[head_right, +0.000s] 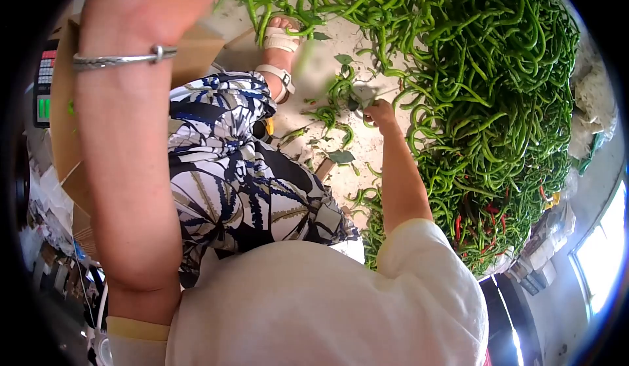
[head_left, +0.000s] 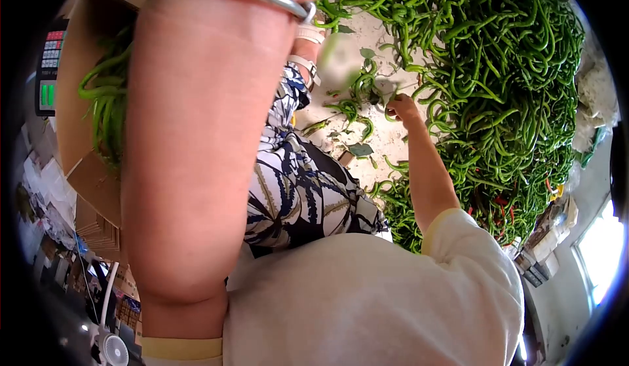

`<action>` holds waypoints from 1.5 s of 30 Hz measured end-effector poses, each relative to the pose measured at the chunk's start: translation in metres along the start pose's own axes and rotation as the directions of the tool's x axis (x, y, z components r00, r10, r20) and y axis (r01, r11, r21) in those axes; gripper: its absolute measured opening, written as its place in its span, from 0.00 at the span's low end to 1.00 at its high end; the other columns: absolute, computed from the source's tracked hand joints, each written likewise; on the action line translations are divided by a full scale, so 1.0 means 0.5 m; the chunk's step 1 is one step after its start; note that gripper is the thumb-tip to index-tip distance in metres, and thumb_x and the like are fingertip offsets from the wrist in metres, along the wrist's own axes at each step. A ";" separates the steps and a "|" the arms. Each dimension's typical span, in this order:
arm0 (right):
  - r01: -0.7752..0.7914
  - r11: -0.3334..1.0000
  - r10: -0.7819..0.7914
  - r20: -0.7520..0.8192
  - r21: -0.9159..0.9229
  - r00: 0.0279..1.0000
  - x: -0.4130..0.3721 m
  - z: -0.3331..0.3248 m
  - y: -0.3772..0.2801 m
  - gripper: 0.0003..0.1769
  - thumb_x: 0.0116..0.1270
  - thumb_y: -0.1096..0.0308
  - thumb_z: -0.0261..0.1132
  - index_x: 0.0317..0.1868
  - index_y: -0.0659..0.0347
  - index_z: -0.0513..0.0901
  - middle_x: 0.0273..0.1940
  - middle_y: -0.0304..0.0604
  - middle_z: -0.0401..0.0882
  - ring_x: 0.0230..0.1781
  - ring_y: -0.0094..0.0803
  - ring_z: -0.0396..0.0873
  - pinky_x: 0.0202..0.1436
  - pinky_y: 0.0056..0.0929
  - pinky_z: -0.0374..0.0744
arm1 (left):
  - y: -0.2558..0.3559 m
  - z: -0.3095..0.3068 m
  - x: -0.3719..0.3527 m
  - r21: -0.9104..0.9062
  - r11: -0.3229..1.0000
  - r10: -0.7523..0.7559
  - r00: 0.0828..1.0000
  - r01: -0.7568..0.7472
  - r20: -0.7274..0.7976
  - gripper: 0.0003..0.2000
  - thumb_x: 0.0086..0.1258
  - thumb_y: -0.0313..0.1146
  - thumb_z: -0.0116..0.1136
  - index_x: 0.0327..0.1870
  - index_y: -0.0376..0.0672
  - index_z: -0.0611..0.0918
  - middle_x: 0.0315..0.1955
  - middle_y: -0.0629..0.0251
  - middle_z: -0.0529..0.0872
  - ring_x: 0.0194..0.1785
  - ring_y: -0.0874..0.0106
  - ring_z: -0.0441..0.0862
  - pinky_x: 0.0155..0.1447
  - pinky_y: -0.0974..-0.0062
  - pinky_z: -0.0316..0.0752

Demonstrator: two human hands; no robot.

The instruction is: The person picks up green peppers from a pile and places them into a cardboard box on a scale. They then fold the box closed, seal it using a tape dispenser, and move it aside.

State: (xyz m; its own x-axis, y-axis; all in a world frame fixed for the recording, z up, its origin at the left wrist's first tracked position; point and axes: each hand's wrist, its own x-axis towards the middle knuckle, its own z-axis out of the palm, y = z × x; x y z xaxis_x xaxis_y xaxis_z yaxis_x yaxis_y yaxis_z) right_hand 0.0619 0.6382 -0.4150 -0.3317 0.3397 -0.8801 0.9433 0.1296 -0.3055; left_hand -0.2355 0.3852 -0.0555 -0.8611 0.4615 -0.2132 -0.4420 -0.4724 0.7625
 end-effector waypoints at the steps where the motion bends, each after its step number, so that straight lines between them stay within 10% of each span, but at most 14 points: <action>1: 0.065 0.998 -0.065 0.066 0.005 0.996 -0.019 -0.023 -0.015 0.10 0.54 0.68 0.65 0.34 0.66 0.81 0.24 0.42 0.81 0.21 0.29 0.80 0.16 0.27 0.70 | -0.006 -0.003 0.002 -0.013 1.000 0.019 1.000 -0.018 0.018 0.08 0.69 0.26 0.52 0.46 0.35 0.75 0.38 0.63 0.81 0.41 0.74 0.78 0.51 0.79 0.73; 2: 0.123 0.990 -0.117 0.100 -0.062 0.988 -0.043 -0.049 -0.044 0.11 0.56 0.71 0.63 0.40 0.63 0.81 0.26 0.40 0.82 0.22 0.27 0.79 0.19 0.26 0.71 | -0.013 -0.006 0.003 -0.027 0.999 0.037 0.999 -0.036 0.036 0.08 0.69 0.26 0.52 0.47 0.34 0.75 0.38 0.63 0.80 0.41 0.74 0.78 0.51 0.80 0.73; 6: 0.339 0.550 -0.230 -0.252 0.763 0.940 -0.095 -0.095 -0.101 0.22 0.62 0.72 0.64 0.57 0.59 0.72 0.46 0.42 0.81 0.44 0.31 0.80 0.42 0.31 0.77 | -0.010 0.012 -0.004 0.068 0.996 0.056 0.998 -0.055 -0.005 0.09 0.70 0.27 0.52 0.48 0.34 0.74 0.38 0.63 0.80 0.41 0.74 0.78 0.50 0.81 0.74; 8: 0.283 0.723 -0.099 -0.311 0.630 0.945 -0.072 -0.070 -0.070 0.35 0.57 0.63 0.73 0.63 0.59 0.68 0.54 0.47 0.75 0.52 0.38 0.76 0.51 0.38 0.77 | -0.001 0.008 -0.003 0.065 0.998 0.011 1.000 -0.013 0.027 0.09 0.70 0.27 0.53 0.48 0.34 0.74 0.38 0.63 0.80 0.41 0.75 0.78 0.50 0.81 0.74; 10: 0.219 0.974 -0.194 -0.277 0.062 0.941 0.009 0.002 0.036 0.53 0.49 0.55 0.78 0.72 0.54 0.57 0.62 0.55 0.67 0.60 0.48 0.70 0.60 0.46 0.73 | 0.003 0.005 0.001 0.066 0.998 -0.019 0.999 0.017 0.035 0.09 0.70 0.27 0.53 0.47 0.34 0.74 0.38 0.63 0.80 0.41 0.75 0.78 0.50 0.81 0.74; 14: -0.080 0.940 0.009 -0.208 -0.332 0.978 -0.080 0.196 -0.022 0.71 0.42 0.48 0.80 0.76 0.46 0.36 0.74 0.57 0.26 0.74 0.61 0.37 0.73 0.54 0.58 | -0.010 0.008 -0.001 0.056 0.998 0.009 1.000 -0.008 -0.016 0.08 0.70 0.27 0.52 0.46 0.34 0.75 0.38 0.63 0.80 0.41 0.74 0.78 0.50 0.81 0.74; 18: -0.234 0.967 0.168 -0.444 -0.097 0.880 -0.135 0.285 -0.062 0.65 0.39 0.59 0.82 0.73 0.35 0.48 0.72 0.47 0.39 0.71 0.55 0.46 0.58 0.53 0.76 | -0.011 -0.010 -0.004 -0.005 1.000 0.025 0.997 -0.024 0.071 0.07 0.70 0.26 0.52 0.44 0.34 0.75 0.37 0.63 0.80 0.41 0.73 0.78 0.50 0.80 0.74; 22: -0.229 0.973 0.180 -0.504 -0.035 0.845 -0.132 0.305 -0.039 0.50 0.46 0.67 0.78 0.67 0.35 0.59 0.63 0.53 0.55 0.62 0.55 0.63 0.57 0.48 0.73 | -0.020 -0.006 0.002 -0.004 0.996 0.087 0.995 -0.087 0.040 0.07 0.68 0.26 0.53 0.44 0.33 0.75 0.37 0.62 0.80 0.41 0.73 0.78 0.49 0.78 0.74; 29: 0.027 0.977 -0.112 -0.399 -0.213 0.910 -0.073 0.264 0.034 0.20 0.57 0.71 0.66 0.52 0.52 0.75 0.49 0.54 0.72 0.50 0.54 0.75 0.53 0.45 0.75 | -0.011 -0.016 -0.003 -0.002 0.996 0.091 0.993 -0.091 0.078 0.09 0.68 0.26 0.53 0.44 0.32 0.75 0.37 0.60 0.80 0.41 0.72 0.78 0.49 0.78 0.75; 34: 0.388 0.853 -0.509 -0.391 -0.350 0.767 -0.066 0.176 0.003 0.14 0.59 0.70 0.65 0.47 0.55 0.77 0.41 0.54 0.73 0.43 0.56 0.75 0.48 0.47 0.74 | -0.005 -0.024 -0.007 -0.056 0.997 0.055 0.993 -0.050 0.108 0.09 0.68 0.26 0.53 0.45 0.32 0.74 0.38 0.60 0.80 0.42 0.72 0.79 0.50 0.78 0.75; 42: 0.385 0.576 -0.521 0.039 -0.721 0.853 -0.066 0.125 -0.162 0.60 0.44 0.63 0.79 0.73 0.26 0.49 0.77 0.42 0.38 0.76 0.52 0.41 0.63 0.55 0.73 | -0.001 -0.012 -0.004 -0.071 0.997 0.048 0.998 -0.045 0.044 0.09 0.68 0.25 0.53 0.46 0.32 0.74 0.38 0.60 0.80 0.42 0.72 0.78 0.51 0.77 0.75; 45: 0.385 0.383 -0.415 0.216 -0.840 0.884 -0.065 0.143 -0.195 0.62 0.45 0.61 0.79 0.73 0.17 0.46 0.78 0.39 0.28 0.76 0.60 0.34 0.61 0.62 0.72 | -0.005 -0.019 -0.010 -0.054 0.995 0.094 0.992 -0.089 0.083 0.09 0.67 0.25 0.54 0.46 0.32 0.74 0.38 0.60 0.80 0.42 0.72 0.78 0.51 0.77 0.75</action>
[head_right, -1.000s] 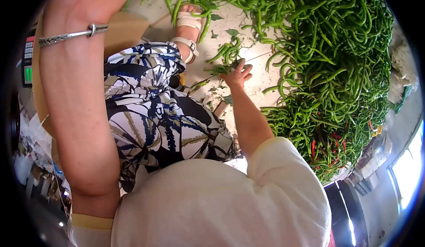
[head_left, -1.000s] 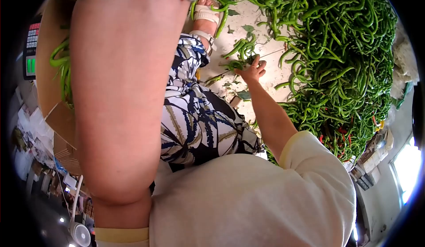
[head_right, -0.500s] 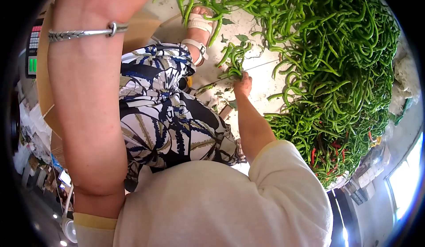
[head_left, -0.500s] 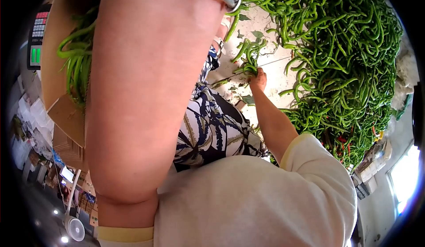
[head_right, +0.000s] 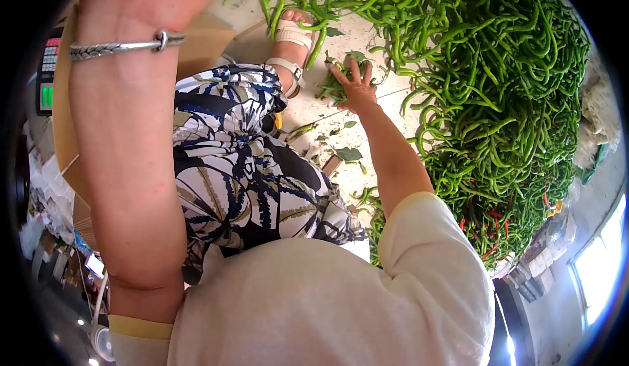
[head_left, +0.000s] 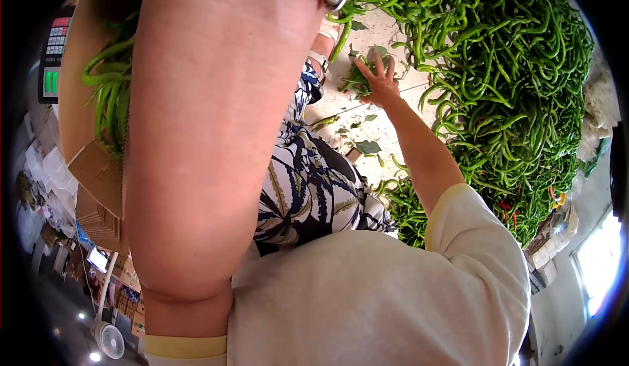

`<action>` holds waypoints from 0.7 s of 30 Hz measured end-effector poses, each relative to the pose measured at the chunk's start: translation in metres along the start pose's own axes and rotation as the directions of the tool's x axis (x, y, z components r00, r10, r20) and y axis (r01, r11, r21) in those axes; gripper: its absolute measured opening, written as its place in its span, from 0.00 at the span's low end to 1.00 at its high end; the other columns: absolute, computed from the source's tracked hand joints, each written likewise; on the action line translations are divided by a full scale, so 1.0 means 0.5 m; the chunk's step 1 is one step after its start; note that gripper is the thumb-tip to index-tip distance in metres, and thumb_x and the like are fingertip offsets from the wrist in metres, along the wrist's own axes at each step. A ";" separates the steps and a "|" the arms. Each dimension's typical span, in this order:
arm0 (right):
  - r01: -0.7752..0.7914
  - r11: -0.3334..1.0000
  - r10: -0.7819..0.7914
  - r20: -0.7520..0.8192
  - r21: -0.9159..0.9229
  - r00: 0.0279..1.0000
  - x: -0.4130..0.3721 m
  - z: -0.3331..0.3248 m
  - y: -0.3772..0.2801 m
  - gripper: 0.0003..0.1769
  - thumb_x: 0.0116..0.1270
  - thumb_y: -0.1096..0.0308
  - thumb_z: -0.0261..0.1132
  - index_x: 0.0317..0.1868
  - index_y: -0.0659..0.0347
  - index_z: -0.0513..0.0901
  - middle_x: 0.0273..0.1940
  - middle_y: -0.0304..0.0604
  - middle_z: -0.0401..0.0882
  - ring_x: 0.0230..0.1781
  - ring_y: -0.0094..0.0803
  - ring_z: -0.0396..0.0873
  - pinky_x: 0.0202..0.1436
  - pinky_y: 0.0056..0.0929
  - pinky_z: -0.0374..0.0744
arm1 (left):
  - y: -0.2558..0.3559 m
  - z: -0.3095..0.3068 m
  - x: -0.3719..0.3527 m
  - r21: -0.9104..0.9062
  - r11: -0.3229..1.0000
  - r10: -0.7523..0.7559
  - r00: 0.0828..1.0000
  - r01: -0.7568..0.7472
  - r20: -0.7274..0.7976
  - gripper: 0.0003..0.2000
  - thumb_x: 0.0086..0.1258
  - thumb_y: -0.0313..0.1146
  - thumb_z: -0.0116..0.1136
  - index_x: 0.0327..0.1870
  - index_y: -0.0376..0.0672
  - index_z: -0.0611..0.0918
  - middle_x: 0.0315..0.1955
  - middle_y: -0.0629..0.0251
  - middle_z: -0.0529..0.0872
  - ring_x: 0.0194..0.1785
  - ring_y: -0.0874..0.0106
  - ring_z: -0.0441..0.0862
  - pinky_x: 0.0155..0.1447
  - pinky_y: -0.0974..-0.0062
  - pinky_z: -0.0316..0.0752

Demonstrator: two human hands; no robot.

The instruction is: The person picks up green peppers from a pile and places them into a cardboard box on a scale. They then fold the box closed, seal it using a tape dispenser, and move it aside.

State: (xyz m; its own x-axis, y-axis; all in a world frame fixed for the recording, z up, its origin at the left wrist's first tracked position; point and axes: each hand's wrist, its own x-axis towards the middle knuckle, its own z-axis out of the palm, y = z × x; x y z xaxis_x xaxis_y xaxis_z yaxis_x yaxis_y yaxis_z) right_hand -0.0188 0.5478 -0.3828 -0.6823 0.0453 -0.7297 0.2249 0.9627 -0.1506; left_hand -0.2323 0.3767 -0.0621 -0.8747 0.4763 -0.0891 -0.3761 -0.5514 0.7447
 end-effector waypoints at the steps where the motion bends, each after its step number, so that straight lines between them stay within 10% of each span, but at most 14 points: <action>1: 0.015 0.996 -0.011 0.047 -0.086 0.999 0.000 -0.006 -0.012 0.62 0.46 0.61 0.79 0.72 0.17 0.46 0.78 0.38 0.26 0.76 0.62 0.34 0.61 0.62 0.73 | -0.003 -0.001 -0.001 0.012 1.000 0.022 1.000 -0.022 0.002 0.10 0.67 0.25 0.55 0.46 0.32 0.74 0.37 0.60 0.80 0.42 0.72 0.78 0.51 0.78 0.75; 10: 0.082 0.996 -0.079 -0.142 0.017 0.987 0.001 0.105 0.040 0.38 0.53 0.78 0.67 0.62 0.29 0.70 0.59 0.47 0.59 0.60 0.49 0.65 0.52 0.36 0.81 | -0.003 -0.005 0.007 -0.027 1.000 0.017 0.999 -0.016 0.045 0.09 0.66 0.24 0.55 0.44 0.31 0.74 0.36 0.60 0.79 0.41 0.73 0.77 0.49 0.78 0.75; 17: -0.113 0.886 0.192 -0.134 0.449 0.972 0.019 0.087 0.002 0.16 0.60 0.71 0.60 0.48 0.43 0.80 0.55 0.53 0.70 0.53 0.53 0.75 0.54 0.44 0.77 | -0.049 0.025 0.030 -0.064 0.998 -0.024 0.945 0.003 -0.326 0.03 0.62 0.22 0.53 0.35 0.37 0.73 0.27 0.63 0.77 0.31 0.74 0.77 0.35 0.78 0.74; 21: -0.191 0.957 0.226 -0.153 0.217 0.962 0.100 0.178 0.013 0.16 0.59 0.67 0.65 0.50 0.51 0.81 0.58 0.47 0.74 0.51 0.43 0.78 0.50 0.41 0.79 | -0.050 0.059 0.027 -0.008 1.000 -0.025 0.897 0.024 -0.441 0.06 0.58 0.19 0.52 0.30 0.42 0.71 0.22 0.66 0.75 0.24 0.75 0.76 0.26 0.77 0.75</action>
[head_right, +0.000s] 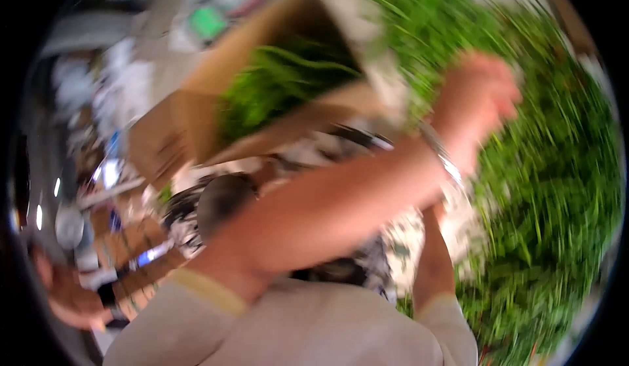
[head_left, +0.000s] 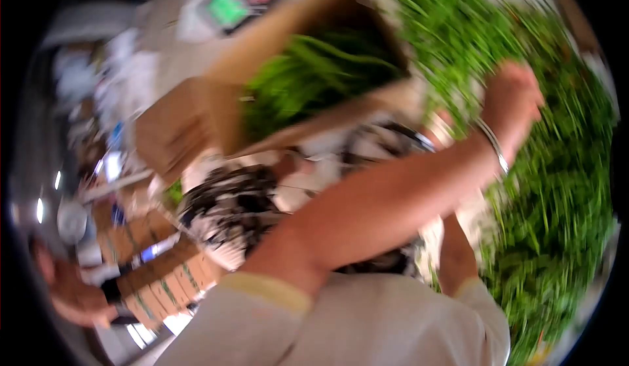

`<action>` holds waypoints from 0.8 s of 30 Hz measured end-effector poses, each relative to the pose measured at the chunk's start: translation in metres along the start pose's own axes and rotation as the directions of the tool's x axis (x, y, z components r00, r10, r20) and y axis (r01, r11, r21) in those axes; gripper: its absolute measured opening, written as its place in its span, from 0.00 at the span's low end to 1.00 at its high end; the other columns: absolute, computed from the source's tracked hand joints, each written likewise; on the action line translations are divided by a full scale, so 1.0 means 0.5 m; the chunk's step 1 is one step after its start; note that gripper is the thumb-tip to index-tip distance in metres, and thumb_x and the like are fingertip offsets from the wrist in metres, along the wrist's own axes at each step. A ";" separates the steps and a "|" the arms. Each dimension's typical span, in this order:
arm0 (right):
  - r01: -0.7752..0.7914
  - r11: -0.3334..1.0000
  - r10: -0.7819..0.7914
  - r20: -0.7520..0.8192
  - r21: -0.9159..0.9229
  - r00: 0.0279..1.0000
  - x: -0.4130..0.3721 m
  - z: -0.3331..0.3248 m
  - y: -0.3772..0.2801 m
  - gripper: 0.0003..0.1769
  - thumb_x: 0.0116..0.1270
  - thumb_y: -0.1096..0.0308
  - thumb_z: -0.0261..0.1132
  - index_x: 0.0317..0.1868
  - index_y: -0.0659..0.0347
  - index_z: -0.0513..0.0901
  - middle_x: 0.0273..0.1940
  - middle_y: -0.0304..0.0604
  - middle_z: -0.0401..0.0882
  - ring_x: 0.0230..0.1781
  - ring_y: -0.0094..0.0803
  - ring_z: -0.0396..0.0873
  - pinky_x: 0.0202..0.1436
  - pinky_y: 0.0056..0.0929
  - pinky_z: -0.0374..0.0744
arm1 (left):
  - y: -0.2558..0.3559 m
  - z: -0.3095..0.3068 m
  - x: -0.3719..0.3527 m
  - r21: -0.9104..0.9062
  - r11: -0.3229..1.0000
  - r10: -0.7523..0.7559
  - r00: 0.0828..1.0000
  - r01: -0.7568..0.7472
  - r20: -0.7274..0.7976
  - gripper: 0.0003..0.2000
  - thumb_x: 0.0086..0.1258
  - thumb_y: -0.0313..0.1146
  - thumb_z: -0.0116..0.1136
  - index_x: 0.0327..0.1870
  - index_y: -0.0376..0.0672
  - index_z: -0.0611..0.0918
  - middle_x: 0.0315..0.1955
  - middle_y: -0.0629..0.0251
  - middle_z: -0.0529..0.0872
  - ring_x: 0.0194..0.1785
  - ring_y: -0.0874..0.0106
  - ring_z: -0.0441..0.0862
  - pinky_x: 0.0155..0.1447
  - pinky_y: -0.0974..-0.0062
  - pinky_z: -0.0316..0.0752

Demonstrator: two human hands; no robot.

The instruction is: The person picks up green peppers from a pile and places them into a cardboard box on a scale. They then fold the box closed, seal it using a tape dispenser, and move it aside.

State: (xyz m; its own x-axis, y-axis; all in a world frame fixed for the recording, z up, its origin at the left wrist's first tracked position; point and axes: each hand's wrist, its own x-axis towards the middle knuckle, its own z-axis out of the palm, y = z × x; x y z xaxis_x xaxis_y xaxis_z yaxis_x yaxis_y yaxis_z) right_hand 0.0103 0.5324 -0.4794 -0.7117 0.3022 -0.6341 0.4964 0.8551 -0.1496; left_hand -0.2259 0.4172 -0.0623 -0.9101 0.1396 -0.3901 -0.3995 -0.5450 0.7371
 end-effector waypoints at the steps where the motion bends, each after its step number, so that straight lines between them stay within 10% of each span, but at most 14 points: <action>1: 0.009 0.997 -0.009 -0.002 0.079 1.000 0.001 -0.005 0.006 0.17 0.59 0.68 0.65 0.51 0.52 0.80 0.58 0.47 0.74 0.51 0.42 0.79 0.49 0.39 0.79 | 0.002 -0.006 -0.012 0.017 1.000 -0.019 0.998 0.020 -0.058 0.08 0.58 0.22 0.57 0.38 0.40 0.76 0.27 0.65 0.79 0.26 0.77 0.79 0.28 0.80 0.73; 6: 0.014 0.806 0.039 -0.077 0.592 0.996 0.024 -0.007 0.093 0.33 0.51 0.71 0.73 0.60 0.55 0.74 0.51 0.50 0.78 0.41 0.36 0.79 0.35 0.30 0.82 | 0.073 -0.060 -0.093 -0.171 0.968 0.194 0.979 -0.182 0.059 0.12 0.66 0.30 0.52 0.49 0.38 0.74 0.36 0.63 0.82 0.33 0.78 0.79 0.34 0.83 0.72; 9: -0.111 0.080 0.356 0.076 0.991 0.931 -0.066 -0.195 -0.002 0.35 0.52 0.76 0.71 0.63 0.53 0.72 0.48 0.49 0.79 0.40 0.41 0.80 0.26 0.34 0.84 | 0.162 -0.148 -0.191 -0.141 0.955 0.282 0.945 -0.260 0.168 0.15 0.67 0.35 0.55 0.52 0.41 0.74 0.38 0.63 0.83 0.37 0.76 0.80 0.40 0.78 0.73; 10: -0.113 -0.083 0.241 0.130 0.990 0.962 -0.050 -0.237 0.013 0.32 0.53 0.75 0.71 0.60 0.55 0.73 0.48 0.46 0.79 0.39 0.38 0.80 0.26 0.31 0.83 | 0.184 -0.188 -0.223 -0.147 0.951 0.296 0.937 -0.272 0.183 0.15 0.67 0.35 0.56 0.53 0.42 0.75 0.39 0.63 0.83 0.37 0.75 0.80 0.42 0.77 0.74; 18: 0.231 -0.426 -0.240 -0.356 0.875 0.903 -0.033 -0.770 -0.111 0.18 0.59 0.72 0.70 0.51 0.63 0.79 0.49 0.41 0.79 0.48 0.30 0.75 0.43 0.25 0.79 | 0.322 -0.531 -0.562 -0.163 0.853 0.445 0.853 -0.497 -0.272 0.12 0.70 0.33 0.55 0.53 0.47 0.76 0.43 0.66 0.84 0.44 0.72 0.83 0.49 0.73 0.75; 20: 0.386 -0.450 -0.098 -0.475 0.805 0.875 -0.198 -0.886 -0.315 0.19 0.62 0.70 0.69 0.54 0.64 0.78 0.51 0.43 0.78 0.49 0.32 0.74 0.43 0.26 0.79 | 0.326 -0.599 -0.666 -0.199 0.769 0.515 0.772 -0.608 -0.373 0.12 0.71 0.33 0.54 0.53 0.47 0.76 0.45 0.66 0.83 0.46 0.71 0.82 0.50 0.72 0.74; 24: 0.341 -0.512 -0.509 -0.598 0.789 0.619 -0.418 -0.993 -0.672 0.26 0.68 0.69 0.63 0.65 0.61 0.69 0.57 0.43 0.76 0.54 0.31 0.73 0.53 0.29 0.76 | 0.274 -0.727 -0.834 -0.189 0.664 0.491 0.612 -0.724 -0.620 0.11 0.71 0.32 0.53 0.53 0.46 0.76 0.44 0.67 0.83 0.47 0.70 0.81 0.51 0.72 0.74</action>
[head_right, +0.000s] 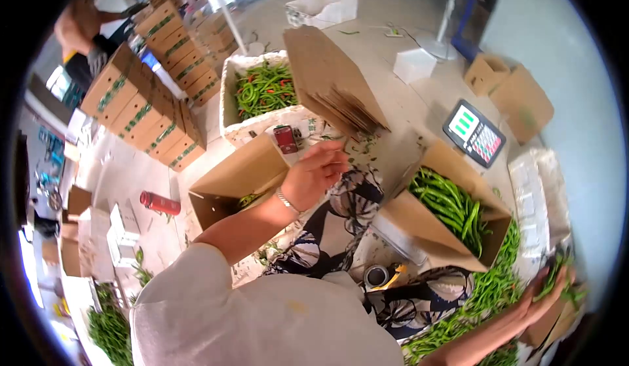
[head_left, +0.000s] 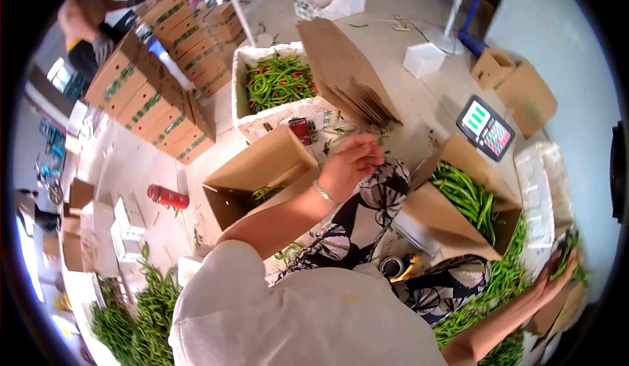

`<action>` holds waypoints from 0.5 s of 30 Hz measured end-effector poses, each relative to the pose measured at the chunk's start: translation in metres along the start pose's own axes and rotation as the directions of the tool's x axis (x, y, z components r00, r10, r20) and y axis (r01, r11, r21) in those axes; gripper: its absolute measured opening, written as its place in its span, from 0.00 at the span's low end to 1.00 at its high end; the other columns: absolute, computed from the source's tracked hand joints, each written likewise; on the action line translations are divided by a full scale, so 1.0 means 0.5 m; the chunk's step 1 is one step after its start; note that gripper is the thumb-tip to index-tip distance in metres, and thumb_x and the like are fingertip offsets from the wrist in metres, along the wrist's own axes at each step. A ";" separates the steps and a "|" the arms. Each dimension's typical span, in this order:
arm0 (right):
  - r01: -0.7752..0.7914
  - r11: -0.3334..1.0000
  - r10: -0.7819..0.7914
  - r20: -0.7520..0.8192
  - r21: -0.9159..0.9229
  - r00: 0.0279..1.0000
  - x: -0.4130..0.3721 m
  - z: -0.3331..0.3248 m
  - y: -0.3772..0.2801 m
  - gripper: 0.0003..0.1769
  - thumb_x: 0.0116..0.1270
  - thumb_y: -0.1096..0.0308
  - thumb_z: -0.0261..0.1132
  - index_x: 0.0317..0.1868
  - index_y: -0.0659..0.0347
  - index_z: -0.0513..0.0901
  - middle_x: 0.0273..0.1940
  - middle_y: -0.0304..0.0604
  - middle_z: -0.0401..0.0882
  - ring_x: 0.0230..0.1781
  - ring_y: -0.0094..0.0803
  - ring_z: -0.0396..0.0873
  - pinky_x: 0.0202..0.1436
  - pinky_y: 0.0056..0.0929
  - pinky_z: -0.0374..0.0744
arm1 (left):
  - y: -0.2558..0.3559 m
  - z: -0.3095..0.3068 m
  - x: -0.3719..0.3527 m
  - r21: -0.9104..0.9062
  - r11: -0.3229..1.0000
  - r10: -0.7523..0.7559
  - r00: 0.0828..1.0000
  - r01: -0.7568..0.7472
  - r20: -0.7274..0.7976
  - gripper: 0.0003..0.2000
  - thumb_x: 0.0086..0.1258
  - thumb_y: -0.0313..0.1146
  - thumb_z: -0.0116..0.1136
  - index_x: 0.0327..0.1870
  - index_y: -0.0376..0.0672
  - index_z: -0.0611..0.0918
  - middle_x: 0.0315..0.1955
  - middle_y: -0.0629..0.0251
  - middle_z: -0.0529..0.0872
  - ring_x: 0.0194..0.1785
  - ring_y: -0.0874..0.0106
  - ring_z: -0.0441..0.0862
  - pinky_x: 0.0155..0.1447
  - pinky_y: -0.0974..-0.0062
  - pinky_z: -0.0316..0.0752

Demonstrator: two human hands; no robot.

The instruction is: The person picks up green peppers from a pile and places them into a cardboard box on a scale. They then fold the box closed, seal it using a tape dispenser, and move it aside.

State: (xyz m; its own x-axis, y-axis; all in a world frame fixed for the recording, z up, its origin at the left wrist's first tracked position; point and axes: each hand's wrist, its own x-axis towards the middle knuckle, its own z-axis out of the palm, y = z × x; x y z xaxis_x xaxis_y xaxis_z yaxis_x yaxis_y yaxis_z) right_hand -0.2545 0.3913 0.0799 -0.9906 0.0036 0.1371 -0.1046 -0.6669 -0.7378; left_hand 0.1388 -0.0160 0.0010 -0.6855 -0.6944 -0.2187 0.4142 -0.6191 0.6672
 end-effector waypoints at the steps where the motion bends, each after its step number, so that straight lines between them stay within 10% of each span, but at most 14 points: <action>1: 0.051 0.991 -0.027 0.188 -0.124 0.982 -0.036 0.158 0.033 0.23 0.67 0.68 0.63 0.62 0.60 0.71 0.54 0.44 0.77 0.53 0.30 0.75 0.53 0.28 0.76 | 0.016 -0.039 -0.015 -0.023 0.999 0.024 0.998 -0.026 -0.064 0.11 0.71 0.32 0.53 0.53 0.46 0.76 0.44 0.67 0.83 0.47 0.70 0.81 0.52 0.72 0.73; 4: 0.138 0.978 -0.006 0.647 -0.154 0.763 -0.161 0.551 0.186 0.18 0.62 0.72 0.66 0.52 0.59 0.74 0.46 0.45 0.78 0.45 0.32 0.79 0.44 0.29 0.79 | 0.047 -0.116 -0.077 -0.101 0.993 0.036 0.956 -0.068 -0.291 0.12 0.71 0.31 0.52 0.53 0.46 0.76 0.42 0.67 0.82 0.44 0.70 0.81 0.48 0.72 0.75; 6: 0.241 0.930 0.038 0.726 -0.277 0.687 -0.326 0.779 0.276 0.18 0.59 0.72 0.71 0.49 0.61 0.78 0.40 0.41 0.80 0.38 0.28 0.79 0.40 0.26 0.78 | 0.034 -0.209 -0.108 -0.129 0.983 0.100 0.974 -0.128 -0.205 0.11 0.70 0.31 0.53 0.52 0.46 0.76 0.41 0.65 0.84 0.40 0.72 0.82 0.43 0.75 0.75; 8: 0.367 0.890 0.116 0.913 -0.271 0.391 -0.393 0.950 0.456 0.26 0.52 0.67 0.76 0.51 0.60 0.76 0.38 0.40 0.80 0.32 0.25 0.77 0.36 0.23 0.77 | 0.017 -0.281 -0.135 -0.125 0.976 0.164 0.979 -0.179 -0.123 0.12 0.68 0.30 0.55 0.52 0.47 0.76 0.42 0.62 0.84 0.39 0.72 0.82 0.40 0.75 0.77; 9: 0.401 0.813 0.299 0.894 -0.421 0.334 -0.457 1.006 0.515 0.34 0.49 0.62 0.78 0.57 0.59 0.74 0.43 0.45 0.80 0.40 0.31 0.79 0.45 0.31 0.79 | 0.020 -0.286 -0.154 -0.133 0.978 0.127 0.965 -0.160 -0.229 0.12 0.68 0.30 0.54 0.52 0.46 0.76 0.42 0.63 0.84 0.40 0.70 0.83 0.41 0.74 0.77; 11: 0.699 0.657 0.160 0.958 -0.283 0.238 -0.495 1.038 0.725 0.46 0.45 0.58 0.79 0.65 0.57 0.69 0.56 0.55 0.77 0.60 0.48 0.73 0.65 0.43 0.70 | 0.007 -0.304 -0.181 -0.176 0.974 0.055 0.908 -0.140 -0.416 0.12 0.68 0.31 0.54 0.51 0.47 0.76 0.42 0.63 0.84 0.42 0.67 0.83 0.42 0.71 0.77; 15: 0.342 0.822 0.440 0.889 -0.457 0.129 -0.562 0.970 0.713 0.30 0.52 0.62 0.74 0.57 0.58 0.79 0.52 0.51 0.81 0.55 0.41 0.78 0.58 0.33 0.74 | 0.002 -0.361 -0.191 -0.209 0.969 -0.003 0.840 -0.132 -0.542 0.10 0.68 0.31 0.54 0.49 0.48 0.77 0.41 0.65 0.85 0.42 0.66 0.83 0.46 0.69 0.75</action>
State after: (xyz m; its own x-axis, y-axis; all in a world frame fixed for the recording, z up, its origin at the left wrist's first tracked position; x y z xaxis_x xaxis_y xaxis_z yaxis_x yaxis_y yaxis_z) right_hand 0.0295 -0.2086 0.0990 -0.0949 -0.9552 0.2803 -0.4648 -0.2065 -0.8610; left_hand 0.3125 -0.0165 -0.1060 -0.2522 -0.7806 -0.5718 0.6170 -0.5849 0.5264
